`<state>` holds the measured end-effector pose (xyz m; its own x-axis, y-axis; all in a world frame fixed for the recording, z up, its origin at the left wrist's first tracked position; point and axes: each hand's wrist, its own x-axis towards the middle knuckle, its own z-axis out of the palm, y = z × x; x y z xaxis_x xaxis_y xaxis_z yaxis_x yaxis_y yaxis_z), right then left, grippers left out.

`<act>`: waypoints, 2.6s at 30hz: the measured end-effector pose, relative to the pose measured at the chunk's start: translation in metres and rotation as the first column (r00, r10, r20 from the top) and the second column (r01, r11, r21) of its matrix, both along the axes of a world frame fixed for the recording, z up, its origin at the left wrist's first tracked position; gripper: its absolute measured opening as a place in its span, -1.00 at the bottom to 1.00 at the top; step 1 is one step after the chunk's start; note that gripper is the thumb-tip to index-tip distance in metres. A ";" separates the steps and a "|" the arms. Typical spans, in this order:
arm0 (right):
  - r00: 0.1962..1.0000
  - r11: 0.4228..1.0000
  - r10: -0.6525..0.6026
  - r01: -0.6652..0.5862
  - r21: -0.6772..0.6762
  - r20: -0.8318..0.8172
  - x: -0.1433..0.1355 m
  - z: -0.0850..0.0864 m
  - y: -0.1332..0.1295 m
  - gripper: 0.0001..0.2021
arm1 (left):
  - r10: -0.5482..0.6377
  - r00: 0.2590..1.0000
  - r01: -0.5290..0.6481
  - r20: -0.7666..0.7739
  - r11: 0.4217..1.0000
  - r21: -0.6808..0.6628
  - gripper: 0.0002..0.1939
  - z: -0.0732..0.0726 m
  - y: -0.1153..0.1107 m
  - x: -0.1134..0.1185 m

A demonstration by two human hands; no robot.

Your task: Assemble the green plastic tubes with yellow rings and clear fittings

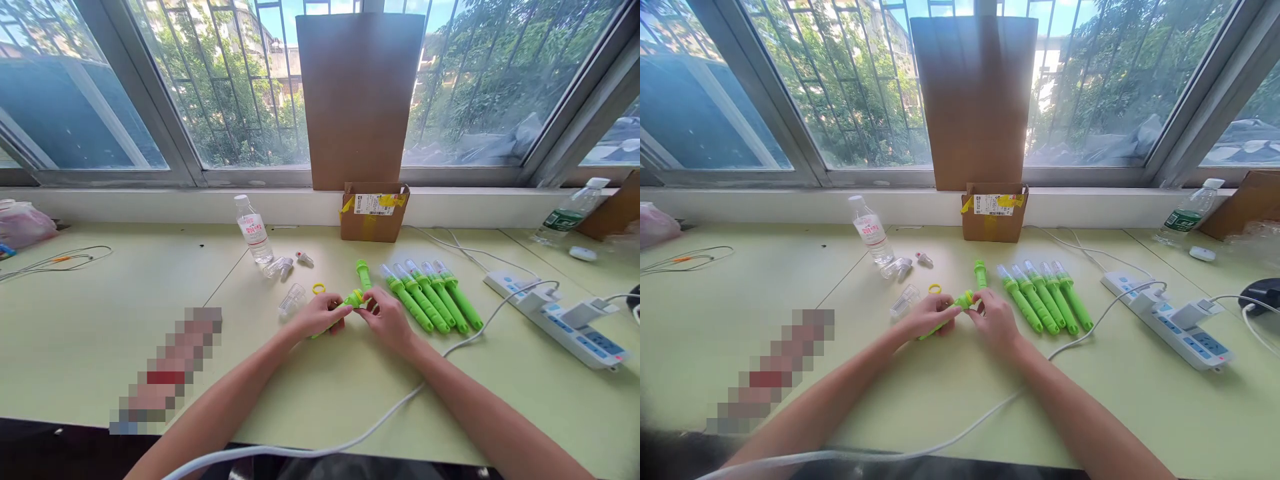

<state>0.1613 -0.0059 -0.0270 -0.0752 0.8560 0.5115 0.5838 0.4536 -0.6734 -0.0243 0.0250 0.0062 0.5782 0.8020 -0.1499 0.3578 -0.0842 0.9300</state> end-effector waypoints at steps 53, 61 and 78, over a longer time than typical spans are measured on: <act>0.998 1.000 0.009 -0.011 0.026 0.058 0.001 0.003 0.001 -0.92 | 0.131 0.980 -0.041 -0.150 0.871 0.489 -0.77 -0.011 0.005 0.000; 0.999 1.000 0.011 -0.010 -0.024 0.034 0.004 -0.001 0.004 -0.89 | 0.167 0.981 -0.098 -0.095 0.862 0.497 -0.77 -0.014 0.006 0.001; 0.998 0.996 0.050 -0.047 -0.073 0.035 0.006 -0.002 0.006 -0.83 | 0.081 0.994 -0.085 0.071 0.995 0.048 -0.70 -0.017 0.007 -0.001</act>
<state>0.1676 -0.0001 -0.0287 -0.1352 0.8853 0.4449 0.5873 0.4332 -0.6837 -0.0257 0.0319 -0.0113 0.5171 0.8531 -0.0696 0.3003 -0.1047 0.9481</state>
